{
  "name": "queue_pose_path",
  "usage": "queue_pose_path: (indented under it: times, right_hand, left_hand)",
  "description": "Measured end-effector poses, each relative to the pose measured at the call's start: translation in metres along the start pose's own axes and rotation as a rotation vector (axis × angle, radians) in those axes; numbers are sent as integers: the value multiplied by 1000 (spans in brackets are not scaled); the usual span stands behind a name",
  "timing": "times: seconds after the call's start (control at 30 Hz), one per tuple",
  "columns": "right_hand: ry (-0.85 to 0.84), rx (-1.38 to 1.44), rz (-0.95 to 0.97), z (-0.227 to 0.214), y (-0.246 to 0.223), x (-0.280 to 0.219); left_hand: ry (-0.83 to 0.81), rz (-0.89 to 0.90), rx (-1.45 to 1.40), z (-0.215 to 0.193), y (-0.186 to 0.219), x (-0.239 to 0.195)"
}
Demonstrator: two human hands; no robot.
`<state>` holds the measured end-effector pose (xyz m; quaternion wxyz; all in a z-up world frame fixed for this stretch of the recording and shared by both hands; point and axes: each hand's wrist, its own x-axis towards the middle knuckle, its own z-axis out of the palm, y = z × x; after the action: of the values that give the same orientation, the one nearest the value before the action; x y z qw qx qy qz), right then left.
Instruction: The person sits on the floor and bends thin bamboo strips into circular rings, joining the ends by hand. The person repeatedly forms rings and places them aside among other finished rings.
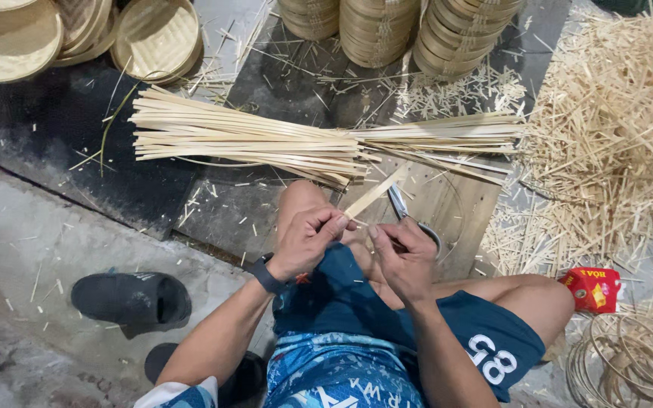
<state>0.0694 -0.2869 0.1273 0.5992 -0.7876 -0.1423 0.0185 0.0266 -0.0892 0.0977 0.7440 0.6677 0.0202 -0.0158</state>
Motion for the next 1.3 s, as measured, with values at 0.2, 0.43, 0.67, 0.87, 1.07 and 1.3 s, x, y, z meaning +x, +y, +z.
queue_pose_path:
  times: [0.2,0.43,0.67,0.87,1.07,1.3]
  right_hand:
    - [-67,-24,7,-5,24,10]
    - [-43,-21,-1,-19,28,0]
    - [-47,-108,-17,-12,80,6]
    - [68,-27,-25,-2,86,14]
    - [133,-575,-169,-42,15,-3]
    - [-88,-186,-137,-42,-24,9]
  left_hand:
    - [-38,28,66,11,3,4]
    - [-25,87,199,12,10,12]
    - [-77,84,232,22,0,10]
    - [-198,52,310,45,-5,6]
    - [-105,153,490,34,-4,23]
    - [-167,-39,527,38,-52,30]
